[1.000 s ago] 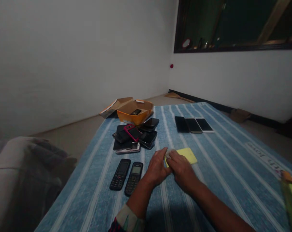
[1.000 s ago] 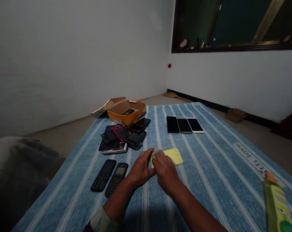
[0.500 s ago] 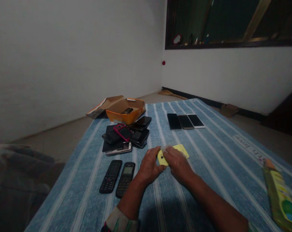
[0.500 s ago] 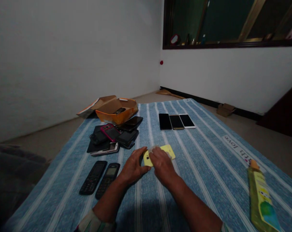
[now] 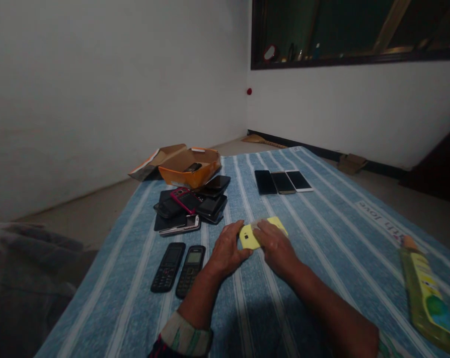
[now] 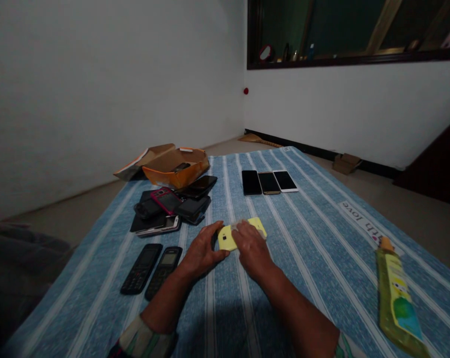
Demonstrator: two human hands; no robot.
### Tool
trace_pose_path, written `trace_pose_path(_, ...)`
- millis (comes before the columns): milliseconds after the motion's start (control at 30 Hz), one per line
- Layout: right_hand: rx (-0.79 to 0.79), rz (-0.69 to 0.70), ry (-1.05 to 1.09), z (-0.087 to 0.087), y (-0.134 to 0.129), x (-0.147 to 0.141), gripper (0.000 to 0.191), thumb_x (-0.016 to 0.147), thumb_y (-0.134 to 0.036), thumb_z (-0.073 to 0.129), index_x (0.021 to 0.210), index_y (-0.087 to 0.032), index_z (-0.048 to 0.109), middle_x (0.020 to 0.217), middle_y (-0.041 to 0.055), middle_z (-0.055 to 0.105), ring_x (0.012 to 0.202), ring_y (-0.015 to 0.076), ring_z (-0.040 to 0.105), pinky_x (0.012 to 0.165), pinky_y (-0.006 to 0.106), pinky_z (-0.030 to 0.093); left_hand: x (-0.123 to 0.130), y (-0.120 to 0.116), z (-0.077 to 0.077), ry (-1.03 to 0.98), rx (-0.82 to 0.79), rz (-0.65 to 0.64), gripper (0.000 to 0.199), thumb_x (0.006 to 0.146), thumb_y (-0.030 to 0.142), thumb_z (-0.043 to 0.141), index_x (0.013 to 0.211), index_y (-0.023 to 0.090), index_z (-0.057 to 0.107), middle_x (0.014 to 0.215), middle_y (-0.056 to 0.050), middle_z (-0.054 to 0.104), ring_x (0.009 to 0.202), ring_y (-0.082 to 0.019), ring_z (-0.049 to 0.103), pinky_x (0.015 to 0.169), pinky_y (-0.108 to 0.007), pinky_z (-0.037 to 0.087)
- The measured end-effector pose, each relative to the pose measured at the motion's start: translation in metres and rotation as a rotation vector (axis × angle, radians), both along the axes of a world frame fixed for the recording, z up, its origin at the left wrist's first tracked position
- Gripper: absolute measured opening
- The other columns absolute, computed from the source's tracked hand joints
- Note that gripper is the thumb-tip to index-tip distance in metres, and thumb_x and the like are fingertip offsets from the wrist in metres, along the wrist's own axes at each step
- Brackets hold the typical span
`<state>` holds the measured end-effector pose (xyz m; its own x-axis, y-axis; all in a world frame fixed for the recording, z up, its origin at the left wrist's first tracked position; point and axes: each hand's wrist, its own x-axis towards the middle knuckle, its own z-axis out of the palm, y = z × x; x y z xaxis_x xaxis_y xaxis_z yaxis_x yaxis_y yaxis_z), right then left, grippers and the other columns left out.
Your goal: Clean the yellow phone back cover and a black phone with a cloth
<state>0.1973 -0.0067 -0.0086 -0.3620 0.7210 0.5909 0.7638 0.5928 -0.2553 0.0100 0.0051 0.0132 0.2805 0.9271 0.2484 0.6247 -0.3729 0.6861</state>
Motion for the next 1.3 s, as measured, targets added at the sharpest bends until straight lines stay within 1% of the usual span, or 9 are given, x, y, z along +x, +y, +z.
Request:
trace_pose_path(100, 0.015, 0.148, -0.003, 0.003, -0.011, -0.016, 0.04, 0.083, 0.001, 0.047, 0.116, -0.015, 0.063, 0.124, 0.0154, 0.063, 0.127, 0.0267, 0.051, 0.103, 0.047, 0.044, -0.001, 0.0, -0.002, 0.002, 0.035, -0.02, 0.073, 0.065, 0.025, 0.075, 0.133, 0.016, 0.049, 0.13, -0.014, 0.058, 0.121, -0.031, 0.054, 0.104, -0.051, 0.044)
trace_pose_path(167, 0.0, 0.154, -0.008, 0.004, -0.011, -0.017, 0.039, 0.083, 0.0, 0.048, 0.115, -0.016, 0.064, 0.124, 0.0149, 0.063, 0.126, 0.0267, 0.051, 0.103, 0.047, 0.044, -0.001, 0.0, -0.002, 0.01, 0.045, -0.03, 0.072, 0.066, 0.025, 0.074, 0.133, 0.016, 0.048, 0.13, -0.014, 0.058, 0.121, -0.031, 0.054, 0.104, -0.051, 0.044)
trace_pose_path(400, -0.082, -0.226, -0.005, 0.002, 0.006, 0.026, 0.045, 0.081, 0.004, 0.041, 0.118, -0.012, 0.063, 0.126, 0.0174, 0.062, 0.126, 0.0272, 0.051, 0.104, 0.045, 0.044, 0.0, 0.0, -0.001, 0.051, 0.039, -0.043, 0.077, 0.063, 0.021, 0.077, 0.133, 0.016, 0.048, 0.129, -0.013, 0.058, 0.12, -0.032, 0.053, 0.104, -0.052, 0.043)
trace_pose_path(467, -0.087, -0.26, 0.015, 0.0, 0.007, 0.035, 0.049, 0.08, 0.005, 0.039, 0.119, -0.012, 0.063, 0.126, 0.0173, 0.062, 0.125, 0.026, 0.052, 0.104, 0.043, 0.044, 0.0, 0.0, -0.002, 0.058, 0.058, -0.045, 0.074, 0.064, 0.021, 0.077, 0.133, 0.017, 0.048, 0.128, -0.012, 0.058, 0.12, -0.031, 0.053, 0.103, -0.052, 0.044)
trace_pose_path(667, 0.009, -0.041, 0.056, -0.005, -0.012, 0.018, 0.048, 0.084, 0.002, 0.039, 0.123, -0.015, 0.062, 0.129, 0.0167, 0.061, 0.13, 0.0258, 0.049, 0.105, 0.047, 0.045, -0.001, -0.003, 0.0, 0.064, 0.135, -0.092, 0.061, 0.072, 0.027, 0.074, 0.127, 0.018, 0.051, 0.122, -0.011, 0.061, 0.114, -0.028, 0.055, 0.099, -0.048, 0.047)
trace_pose_path(800, 0.082, 0.187, 0.097, 0.008, -0.024, 0.0, 0.049, 0.088, 0.0, 0.04, 0.132, -0.015, 0.055, 0.131, 0.0168, 0.06, 0.134, 0.0244, 0.045, 0.106, 0.046, 0.045, 0.001, -0.007, 0.013, 0.05, 0.188, -0.155, 0.039, 0.085, 0.038, 0.061, 0.118, 0.017, 0.055, 0.112, -0.01, 0.064, 0.106, -0.025, 0.058, 0.095, -0.043, 0.048)
trace_pose_path(933, 0.159, 0.19, 0.128, 0.023, -0.024, -0.002, 0.048, 0.091, -0.003, 0.039, 0.136, -0.015, 0.051, 0.132, 0.0172, 0.059, 0.135, 0.0251, 0.044, 0.107, 0.049, 0.044, 0.004, -0.009, 0.025, 0.091, 0.18, -0.171, 0.027, 0.095, 0.038, 0.044, 0.107, 0.019, 0.06, 0.1, -0.008, 0.066, 0.096, -0.022, 0.06, 0.089, -0.039, 0.049)
trace_pose_path(1100, 0.221, 0.17, 0.175, 0.03, -0.018, -0.008, 0.048, 0.091, -0.003, 0.037, 0.135, -0.014, 0.053, 0.131, 0.0167, 0.06, 0.135, 0.0257, 0.043, 0.107, 0.05, 0.043, 0.004, -0.007, 0.022, 0.217, 0.3, -0.107, 0.036, 0.1, 0.033, 0.031, 0.087, 0.021, 0.063, 0.081, -0.006, 0.065, 0.078, -0.02, 0.06, 0.075, -0.034, 0.051)
trace_pose_path(1300, 0.216, 0.105, 0.091, 0.031, -0.006, -0.01, 0.043, 0.092, -0.005, 0.036, 0.129, -0.014, 0.057, 0.126, 0.0149, 0.063, 0.129, 0.025, 0.049, 0.108, 0.05, 0.04, 0.001, -0.005, 0.016, 0.275, 0.421, -0.116, 0.038, 0.101, 0.026, 0.027, 0.093, 0.02, 0.063, 0.085, -0.008, 0.066, 0.08, -0.02, 0.062, 0.074, -0.034, 0.052)
